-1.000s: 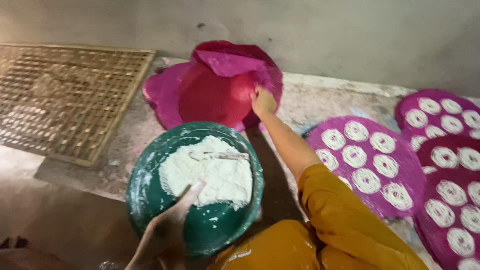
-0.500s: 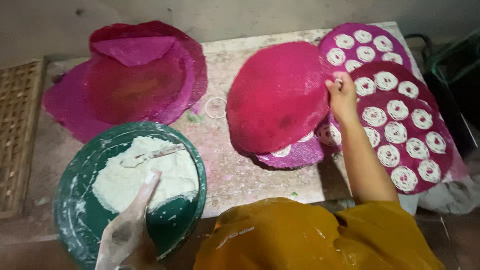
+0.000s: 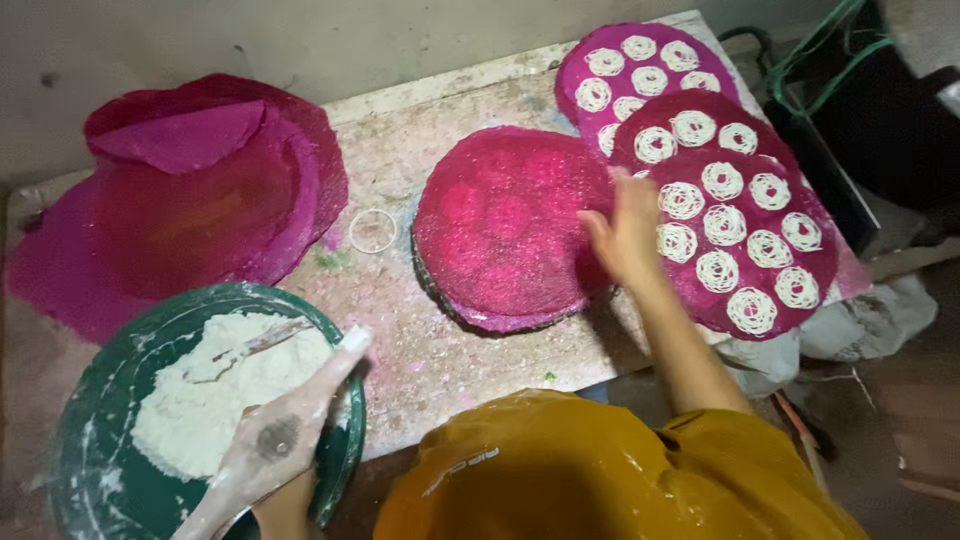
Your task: The person presses white dough through a handheld extruder over pink trays, squeezing out strands in circular nests. They reload dough from a green basin into the press, extrude nests onto the trays, and reposition the trays between batches.
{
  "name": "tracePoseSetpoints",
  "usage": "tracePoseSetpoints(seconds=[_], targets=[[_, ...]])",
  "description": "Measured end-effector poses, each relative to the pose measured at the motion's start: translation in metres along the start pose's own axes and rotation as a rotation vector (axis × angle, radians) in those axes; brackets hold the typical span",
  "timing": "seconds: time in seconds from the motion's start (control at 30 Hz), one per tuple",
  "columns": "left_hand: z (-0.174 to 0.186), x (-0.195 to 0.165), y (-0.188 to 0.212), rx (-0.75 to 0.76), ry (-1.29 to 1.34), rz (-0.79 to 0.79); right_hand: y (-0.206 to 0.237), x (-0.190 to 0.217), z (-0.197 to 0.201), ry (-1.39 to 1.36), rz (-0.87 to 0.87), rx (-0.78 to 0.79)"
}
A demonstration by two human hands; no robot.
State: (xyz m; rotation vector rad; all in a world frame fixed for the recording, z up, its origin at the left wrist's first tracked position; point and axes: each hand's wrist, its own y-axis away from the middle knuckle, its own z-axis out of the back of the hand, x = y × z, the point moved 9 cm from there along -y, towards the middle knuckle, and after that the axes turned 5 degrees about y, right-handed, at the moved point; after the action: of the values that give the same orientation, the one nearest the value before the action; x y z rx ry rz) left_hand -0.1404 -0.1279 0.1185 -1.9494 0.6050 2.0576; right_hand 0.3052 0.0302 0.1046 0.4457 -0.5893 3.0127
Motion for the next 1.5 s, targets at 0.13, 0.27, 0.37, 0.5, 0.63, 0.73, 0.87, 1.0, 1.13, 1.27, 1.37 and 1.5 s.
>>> tracePoseSetpoints(seconds=[0.13, 0.27, 0.37, 0.5, 0.63, 0.73, 0.87, 1.0, 1.13, 1.27, 1.37, 1.5], targets=[[0.010, 0.072, -0.006, -0.274, -0.659, 0.283, 0.061, 0.193, 0.037, -0.585, 0.777, 0.320], [0.012, 0.075, 0.022, -0.466, -0.780, 0.273, 0.127, 0.298, 0.057, -0.556, 1.258, 0.437], [-0.016, 0.038, 0.049, -0.341, -0.685, 0.150, 0.134, 0.333, 0.057, -0.646, 1.438, 0.639], [-0.040, -0.029, 0.089, -0.220, -0.692, 0.098, 0.140, 0.365, 0.078, -0.690, 1.926, 0.563], [-0.051, -0.064, 0.105, -0.157, -0.754, 0.096, 0.155, 0.396, 0.073, -0.705, 1.929, 0.996], [-0.042, -0.066, 0.116, -0.171, -0.758, 0.118, 0.175, 0.402, 0.067, -0.804, 1.807, 1.453], [-0.009, -0.059, 0.158, -0.312, -0.622, 0.062, 0.181, 0.404, 0.038, -0.810, 1.641, 1.652], [0.049, -0.033, 0.214, -0.478, -0.117, -0.027, 0.142, 0.419, 0.029, -0.744, 1.915, 0.880], [0.053, 0.014, 0.213, -0.414, 0.494, -0.146, 0.111, 0.439, 0.042, -0.552, 2.106, -0.158], [0.037, 0.071, 0.159, -0.427, 0.803, -0.141, 0.104, 0.479, 0.028, -0.497, 2.117, -0.333], [0.051, 0.104, 0.157, -0.705, 0.767, -0.146, 0.086, 0.495, 0.003, -0.564, 1.816, -0.094], [0.073, 0.110, 0.194, -1.115, 0.271, -0.153, 0.085, 0.484, -0.108, -0.169, 1.391, 0.531]])
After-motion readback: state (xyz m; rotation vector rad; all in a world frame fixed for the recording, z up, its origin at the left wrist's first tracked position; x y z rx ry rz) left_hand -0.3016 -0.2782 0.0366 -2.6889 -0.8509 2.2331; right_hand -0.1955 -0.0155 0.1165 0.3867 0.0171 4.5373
